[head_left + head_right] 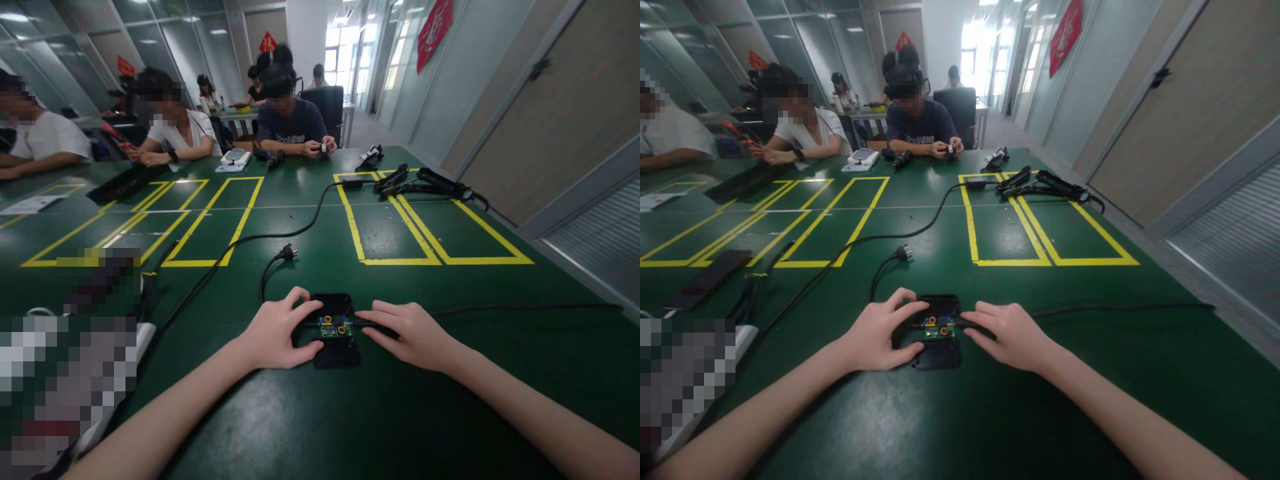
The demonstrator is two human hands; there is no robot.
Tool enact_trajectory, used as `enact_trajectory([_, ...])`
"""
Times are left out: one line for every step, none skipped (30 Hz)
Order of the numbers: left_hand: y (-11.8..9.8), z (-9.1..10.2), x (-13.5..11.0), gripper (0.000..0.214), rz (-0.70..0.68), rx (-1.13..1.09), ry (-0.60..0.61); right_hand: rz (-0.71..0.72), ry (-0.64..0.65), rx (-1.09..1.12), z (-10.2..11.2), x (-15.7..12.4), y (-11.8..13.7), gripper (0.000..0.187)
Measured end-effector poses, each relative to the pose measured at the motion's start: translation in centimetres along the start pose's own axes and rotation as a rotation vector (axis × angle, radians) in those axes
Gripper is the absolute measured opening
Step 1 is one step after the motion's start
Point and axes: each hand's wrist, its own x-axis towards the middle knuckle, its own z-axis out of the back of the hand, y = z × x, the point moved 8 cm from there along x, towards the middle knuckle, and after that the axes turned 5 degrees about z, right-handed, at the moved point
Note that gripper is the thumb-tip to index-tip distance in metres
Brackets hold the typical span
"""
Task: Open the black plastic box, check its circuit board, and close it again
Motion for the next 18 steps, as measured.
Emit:
enact_trajectory([0.0, 0.1, 0.0, 0.059, 0.0, -0.007, -0.01, 0.001, -0.006, -0.002, 0.0, 0.0, 0.0, 0.03])
enact_trajectory([0.1, 0.3, 0.0, 0.059, 0.0, -0.017, -0.022, 0.001, -0.011, -0.002, 0.0, 0.0, 0.0, 0.03])
enact_trajectory([0.1, 0.4, 0.0, 0.056, -0.002, -0.03, -0.034, 0.001, -0.013, 0.002, 0.0, 0.1, 0.0, 0.03])
enact_trajectory([0.1, 0.6, 0.1, 0.05, -0.002, -0.044, -0.045, 0.001, -0.016, 0.009, -0.1, 0.1, 0.1, 0.03])
enact_trajectory([0.1, 0.7, 0.1, 0.041, -0.002, -0.061, -0.055, 0.003, -0.023, 0.017, 0.0, 0.1, 0.1, 0.031])
enact_trajectory([0.1, 0.9, 0.2, 0.031, -0.002, -0.077, -0.067, 0.008, -0.038, 0.023, 0.1, 0.1, 0.2, 0.031])
enact_trajectory([0.1, 1.1, 0.3, 0.022, -0.005, -0.088, -0.077, 0.013, -0.06, 0.023, 0.3, 0.1, 0.3, 0.031])
enact_trajectory([0.0, 1.3, 0.3, 0.016, -0.013, -0.095, -0.092, 0.017, -0.085, 0.019, 0.5, 0.1, 0.3, 0.032])
enact_trajectory([-0.1, 1.4, 0.4, 0.016, -0.024, -0.097, -0.105, 0.025, -0.109, 0.012, 0.7, 0.1, 0.5, 0.032])
enact_trajectory([-0.2, 1.6, 0.4, 0.019, -0.039, -0.098, -0.118, 0.034, -0.133, 0.003, 1.0, 0.0, 0.7, 0.032])
enact_trajectory([-0.4, 1.7, 0.4, 0.022, -0.057, -0.097, -0.126, 0.042, -0.15, -0.003, 1.1, 0.0, 0.9, 0.032])
enact_trajectory([-0.6, 1.8, 0.4, 0.024, -0.075, -0.096, -0.13, 0.054, -0.162, -0.004, 1.3, 0.0, 1.1, 0.032])
enact_trajectory([-0.7, 1.9, 0.4, 0.025, -0.093, -0.097, -0.134, 0.07, -0.169, -0.002, 1.4, -0.1, 1.4, 0.032])
enact_trajectory([-0.9, 2.0, 0.3, 0.025, -0.11, -0.1, -0.138, 0.085, -0.173, 0.001, 1.5, -0.1, 1.7, 0.032])
enact_trajectory([-1.0, 2.1, 0.2, 0.024, -0.127, -0.105, -0.14, 0.097, -0.175, 0.003, 1.6, -0.1, 2.1, 0.031])
enact_trajectory([-1.1, 2.2, 0.0, 0.022, -0.141, -0.113, -0.143, 0.106, -0.175, 0.006, 1.7, -0.1, 2.4, 0.031])
enact_trajectory([-1.2, 2.3, -0.1, 0.019, -0.155, -0.125, -0.141, 0.113, -0.172, 0.01, 1.7, -0.1, 2.6, 0.032])
enact_trajectory([-1.3, 2.3, -0.2, 0.016, -0.167, -0.141, -0.133, 0.117, -0.165, 0.014, 1.7, -0.2, 2.8, 0.032])
